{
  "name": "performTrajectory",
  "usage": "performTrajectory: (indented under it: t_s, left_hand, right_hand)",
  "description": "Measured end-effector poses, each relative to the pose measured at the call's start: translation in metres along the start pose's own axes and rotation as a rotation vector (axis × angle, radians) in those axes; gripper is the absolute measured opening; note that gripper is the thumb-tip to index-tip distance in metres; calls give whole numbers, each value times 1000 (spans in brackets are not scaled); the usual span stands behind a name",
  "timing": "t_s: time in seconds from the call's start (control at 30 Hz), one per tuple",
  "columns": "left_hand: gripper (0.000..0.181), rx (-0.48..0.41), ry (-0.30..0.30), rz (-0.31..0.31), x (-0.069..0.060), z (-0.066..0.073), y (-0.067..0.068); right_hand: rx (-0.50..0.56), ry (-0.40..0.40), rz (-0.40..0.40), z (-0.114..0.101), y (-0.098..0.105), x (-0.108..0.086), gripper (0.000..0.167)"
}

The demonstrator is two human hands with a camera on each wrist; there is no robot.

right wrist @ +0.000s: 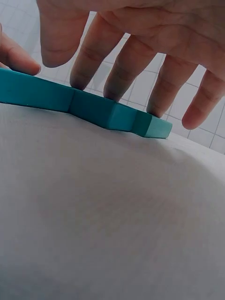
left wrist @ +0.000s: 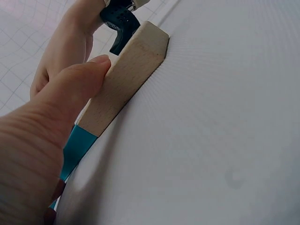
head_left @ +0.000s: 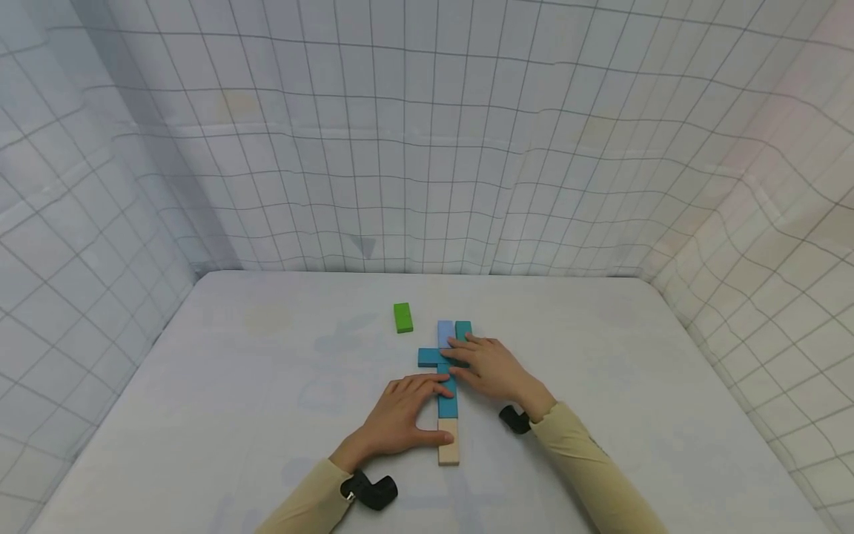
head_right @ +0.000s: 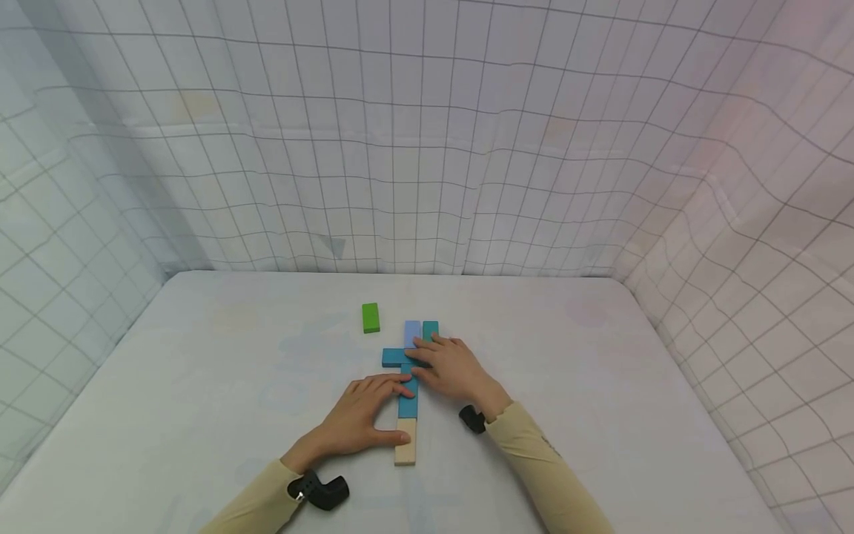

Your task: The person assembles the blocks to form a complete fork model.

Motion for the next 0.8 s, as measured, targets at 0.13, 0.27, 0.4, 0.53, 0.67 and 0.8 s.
performTrajectory:
  t_s: [0.13,0.27,0.4,0.53,0.67,0.8]
  left_hand:
    - [57,-3,3,0,0,-1,0]
    - [57,-5,0,4,0,-1,0]
    - [57,-4,-4,8,0,-1,-1]
    - [58,2,-5,7,0,-1,-1]
    - [58,-1,-5,5,0,-1,0]
    - [58,-6,-4,1,0,0,1]
  right_hand:
    - [23,18,-7,1,0,-1,38]
    - [49,24,-19,1,1,-3,39]
    - [53,32,-33,2,1,-3,41]
    - [56,28,-47,4,-1,-3,44]
    - [68,21,-55,6,-1,-4,48]
    - [81,14,-58,6,-2,-4,51]
Point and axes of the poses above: each hand's wrist, its own x-axis towards the middle knuckle, its own y-axis out of the back of the hand, z = x × y, the point moved 5 cm from there along x, towards the middle knuckle
